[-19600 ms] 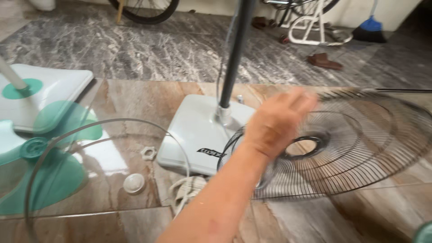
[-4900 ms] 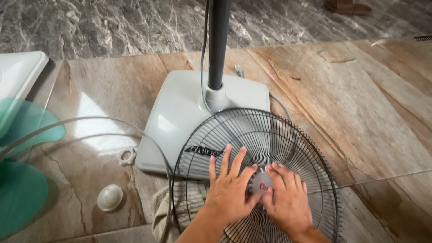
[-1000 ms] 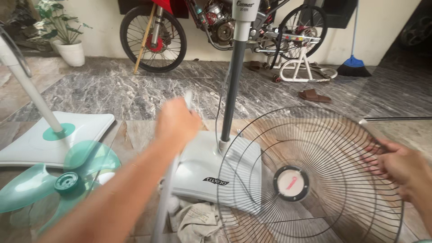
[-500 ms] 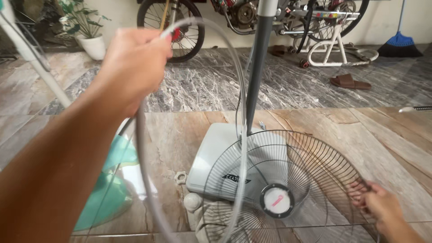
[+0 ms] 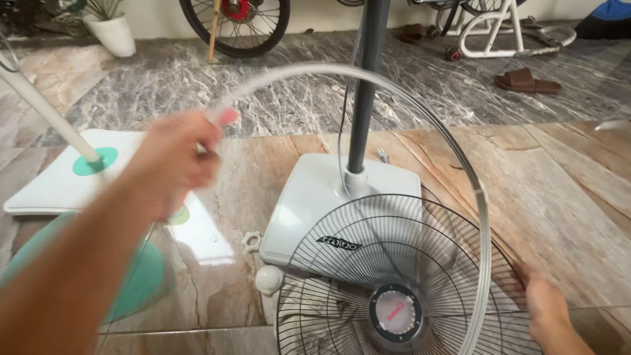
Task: The person reassembles a standing electric fan by hand. They attach the front grill to the fan head, align the tabs, and press it into place. The fan blades and rear grill are already installed.
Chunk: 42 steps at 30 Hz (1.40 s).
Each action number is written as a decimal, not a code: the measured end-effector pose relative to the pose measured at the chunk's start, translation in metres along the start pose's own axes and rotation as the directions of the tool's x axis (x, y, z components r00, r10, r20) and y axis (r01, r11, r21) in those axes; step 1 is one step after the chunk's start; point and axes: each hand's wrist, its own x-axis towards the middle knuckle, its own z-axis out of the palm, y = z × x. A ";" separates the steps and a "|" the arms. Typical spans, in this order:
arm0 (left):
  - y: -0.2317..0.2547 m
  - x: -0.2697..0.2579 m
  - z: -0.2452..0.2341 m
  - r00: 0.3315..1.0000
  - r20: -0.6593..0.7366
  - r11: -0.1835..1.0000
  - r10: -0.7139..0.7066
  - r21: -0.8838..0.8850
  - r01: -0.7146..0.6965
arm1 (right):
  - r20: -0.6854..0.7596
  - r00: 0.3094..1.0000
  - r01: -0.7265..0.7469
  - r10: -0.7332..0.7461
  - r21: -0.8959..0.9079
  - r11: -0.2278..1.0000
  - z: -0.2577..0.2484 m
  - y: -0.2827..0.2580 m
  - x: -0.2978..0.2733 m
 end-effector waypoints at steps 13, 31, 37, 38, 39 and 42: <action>-0.183 0.041 0.070 0.958 0.286 0.994 0.004 0.106 -0.036 | 0.000 0.986 0.153 -0.165 -0.373 0.915 -0.013 -0.048 -0.038; -0.316 -0.010 0.094 0.998 -0.004 0.472 -0.057 0.881 0.031 | -0.027 0.973 0.107 -0.230 -0.830 0.547 -0.106 0.071 -0.008; -0.331 -0.015 0.099 0.983 0.112 0.549 0.148 0.817 -0.176 | 0.060 0.906 0.251 -0.419 -0.873 0.418 -0.083 0.056 -0.040; -0.329 -0.015 0.099 0.980 0.107 0.554 0.165 0.812 -0.182 | 0.051 0.909 0.236 -0.414 -0.882 0.408 -0.076 0.046 -0.043; -0.324 -0.009 0.099 0.977 0.101 0.559 0.190 0.807 -0.192 | 0.041 0.909 0.223 -0.415 -0.888 0.401 -0.065 0.035 -0.041; -0.306 0.020 0.098 0.927 0.060 0.564 0.371 0.779 -0.276 | -0.016 0.939 0.152 -0.345 -0.878 0.453 -0.037 0.006 -0.033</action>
